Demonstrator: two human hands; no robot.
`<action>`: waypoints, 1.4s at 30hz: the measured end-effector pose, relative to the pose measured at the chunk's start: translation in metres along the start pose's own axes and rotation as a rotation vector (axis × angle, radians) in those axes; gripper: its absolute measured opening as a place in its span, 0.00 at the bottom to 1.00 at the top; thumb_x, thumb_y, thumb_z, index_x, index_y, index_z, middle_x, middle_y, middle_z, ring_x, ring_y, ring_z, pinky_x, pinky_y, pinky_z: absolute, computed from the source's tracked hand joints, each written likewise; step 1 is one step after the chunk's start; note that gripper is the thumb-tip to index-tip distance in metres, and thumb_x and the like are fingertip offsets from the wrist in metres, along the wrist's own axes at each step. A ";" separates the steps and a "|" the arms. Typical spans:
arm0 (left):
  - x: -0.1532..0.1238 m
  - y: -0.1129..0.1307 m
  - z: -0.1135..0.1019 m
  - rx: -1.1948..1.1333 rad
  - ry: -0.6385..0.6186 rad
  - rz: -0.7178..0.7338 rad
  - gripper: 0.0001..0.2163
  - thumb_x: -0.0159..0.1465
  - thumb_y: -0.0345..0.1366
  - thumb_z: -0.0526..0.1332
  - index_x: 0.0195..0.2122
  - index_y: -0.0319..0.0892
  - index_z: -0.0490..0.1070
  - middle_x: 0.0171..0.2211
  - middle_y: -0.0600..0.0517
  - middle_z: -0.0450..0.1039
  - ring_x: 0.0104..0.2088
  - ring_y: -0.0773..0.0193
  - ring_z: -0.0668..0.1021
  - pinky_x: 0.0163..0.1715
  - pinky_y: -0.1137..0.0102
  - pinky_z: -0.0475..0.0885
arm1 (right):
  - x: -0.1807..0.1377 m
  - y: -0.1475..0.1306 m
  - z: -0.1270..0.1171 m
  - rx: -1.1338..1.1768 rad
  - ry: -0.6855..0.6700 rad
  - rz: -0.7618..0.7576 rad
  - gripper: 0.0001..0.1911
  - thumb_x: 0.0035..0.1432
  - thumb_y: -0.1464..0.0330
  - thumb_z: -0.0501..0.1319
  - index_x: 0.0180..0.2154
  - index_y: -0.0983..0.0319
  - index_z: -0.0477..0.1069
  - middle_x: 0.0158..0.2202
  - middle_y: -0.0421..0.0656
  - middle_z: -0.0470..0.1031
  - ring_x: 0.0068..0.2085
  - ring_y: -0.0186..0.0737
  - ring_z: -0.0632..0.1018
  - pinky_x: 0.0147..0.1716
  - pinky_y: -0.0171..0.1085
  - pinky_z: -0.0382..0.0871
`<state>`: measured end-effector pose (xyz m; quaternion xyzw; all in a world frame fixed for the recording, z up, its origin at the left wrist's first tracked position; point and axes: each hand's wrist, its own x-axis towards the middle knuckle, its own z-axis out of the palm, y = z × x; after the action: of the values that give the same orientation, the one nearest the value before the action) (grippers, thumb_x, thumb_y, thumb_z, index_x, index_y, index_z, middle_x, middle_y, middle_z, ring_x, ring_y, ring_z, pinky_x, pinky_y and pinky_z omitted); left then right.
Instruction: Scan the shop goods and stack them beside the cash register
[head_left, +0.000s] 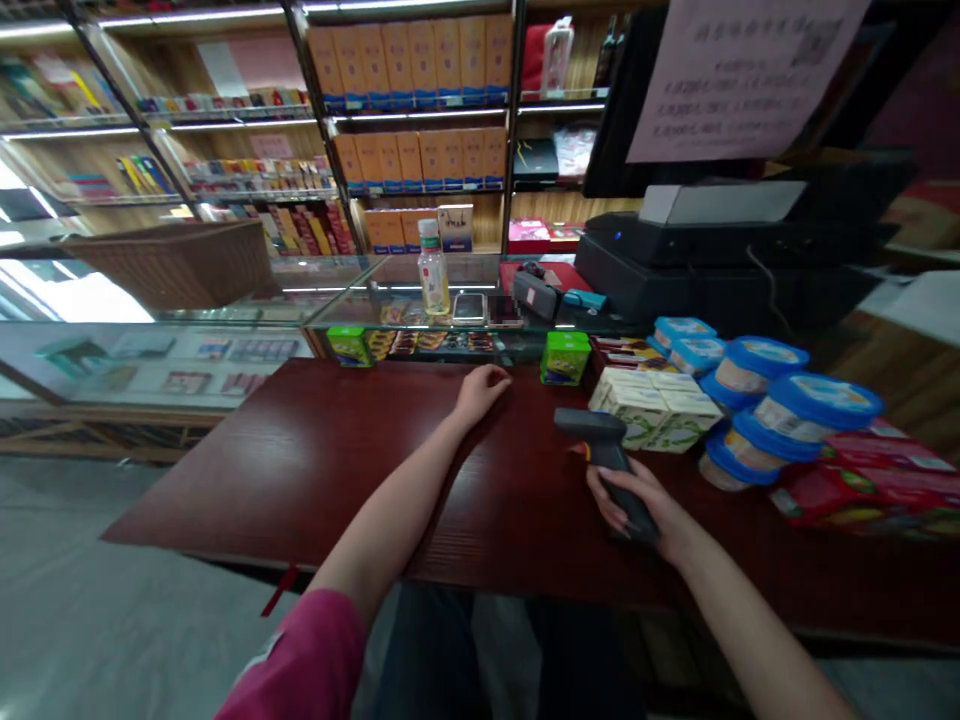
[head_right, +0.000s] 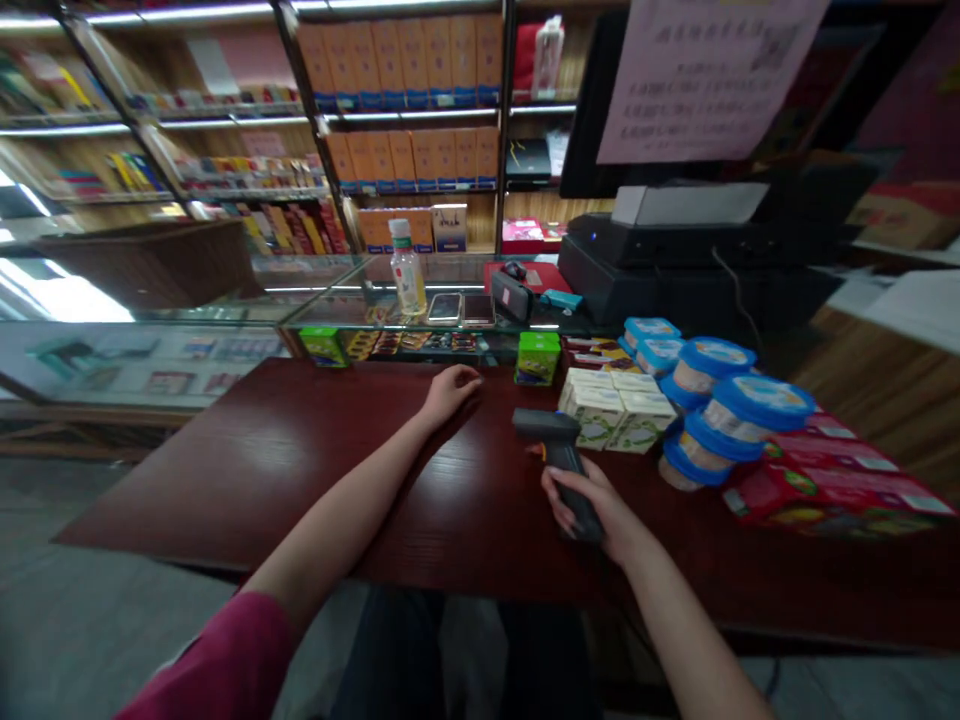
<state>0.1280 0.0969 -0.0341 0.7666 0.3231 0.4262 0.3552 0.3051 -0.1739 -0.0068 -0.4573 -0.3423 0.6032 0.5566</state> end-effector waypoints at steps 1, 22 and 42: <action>-0.006 -0.007 -0.026 0.082 0.068 0.018 0.03 0.63 0.31 0.68 0.37 0.45 0.77 0.39 0.49 0.79 0.42 0.57 0.80 0.48 0.64 0.74 | 0.005 0.000 0.003 0.039 -0.047 0.012 0.18 0.54 0.58 0.71 0.40 0.60 0.70 0.23 0.33 0.65 0.15 0.25 0.56 0.12 0.29 0.52; -0.010 -0.123 -0.248 0.251 0.732 -0.395 0.45 0.49 0.39 0.78 0.68 0.44 0.62 0.61 0.37 0.72 0.65 0.35 0.71 0.65 0.44 0.61 | 0.169 0.027 0.154 0.435 -0.357 0.182 0.14 0.62 0.65 0.61 0.49 0.61 0.70 0.27 0.36 0.62 0.20 0.29 0.57 0.17 0.27 0.61; -0.045 -0.043 -0.174 -0.390 0.021 -0.288 0.29 0.40 0.37 0.80 0.41 0.42 0.70 0.39 0.51 0.80 0.42 0.57 0.82 0.54 0.57 0.75 | 0.122 0.016 0.110 0.352 -0.265 0.011 0.16 0.52 0.69 0.68 0.43 0.58 0.68 0.21 0.29 0.61 0.16 0.25 0.53 0.15 0.26 0.49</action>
<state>-0.0531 0.1310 -0.0211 0.6251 0.3442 0.4333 0.5505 0.2013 -0.0457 -0.0043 -0.2718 -0.2996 0.7114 0.5747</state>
